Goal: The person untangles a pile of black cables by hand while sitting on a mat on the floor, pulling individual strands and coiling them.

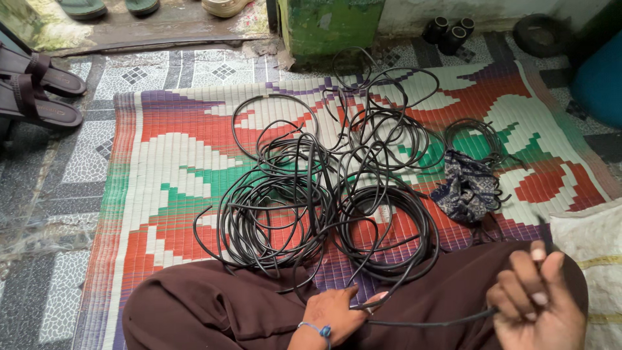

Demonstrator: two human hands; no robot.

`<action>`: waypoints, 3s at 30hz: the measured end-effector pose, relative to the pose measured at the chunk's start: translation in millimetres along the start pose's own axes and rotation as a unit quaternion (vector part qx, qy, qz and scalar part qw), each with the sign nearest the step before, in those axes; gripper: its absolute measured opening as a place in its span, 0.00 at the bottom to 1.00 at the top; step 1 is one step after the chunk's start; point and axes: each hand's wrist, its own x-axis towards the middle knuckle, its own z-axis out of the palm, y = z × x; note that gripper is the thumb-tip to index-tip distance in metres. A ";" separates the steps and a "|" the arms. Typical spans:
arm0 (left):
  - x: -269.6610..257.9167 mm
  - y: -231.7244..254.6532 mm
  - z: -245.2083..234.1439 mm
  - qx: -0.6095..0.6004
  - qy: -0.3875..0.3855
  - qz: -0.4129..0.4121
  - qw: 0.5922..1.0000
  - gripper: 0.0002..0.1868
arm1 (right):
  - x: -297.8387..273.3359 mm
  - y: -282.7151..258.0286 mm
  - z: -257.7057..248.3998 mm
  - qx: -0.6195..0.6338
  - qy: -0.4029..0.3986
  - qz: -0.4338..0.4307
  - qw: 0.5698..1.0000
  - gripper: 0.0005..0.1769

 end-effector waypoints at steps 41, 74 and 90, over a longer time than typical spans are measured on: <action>-102.2 42.8 -120.4 -0.025 0.375 0.349 0.858 0.13 | 37.1 -28.4 -54.2 0.134 0.113 0.123 0.977 0.11; -59.0 -86.2 -116.0 -0.813 0.359 0.059 0.455 0.10 | 20.3 31.7 -21.9 -0.305 0.148 -0.183 0.923 0.19; -36.1 -59.8 -109.1 0.155 0.583 -0.085 0.793 0.46 | 26.3 59.2 -15.3 -0.847 -0.025 0.157 0.507 0.13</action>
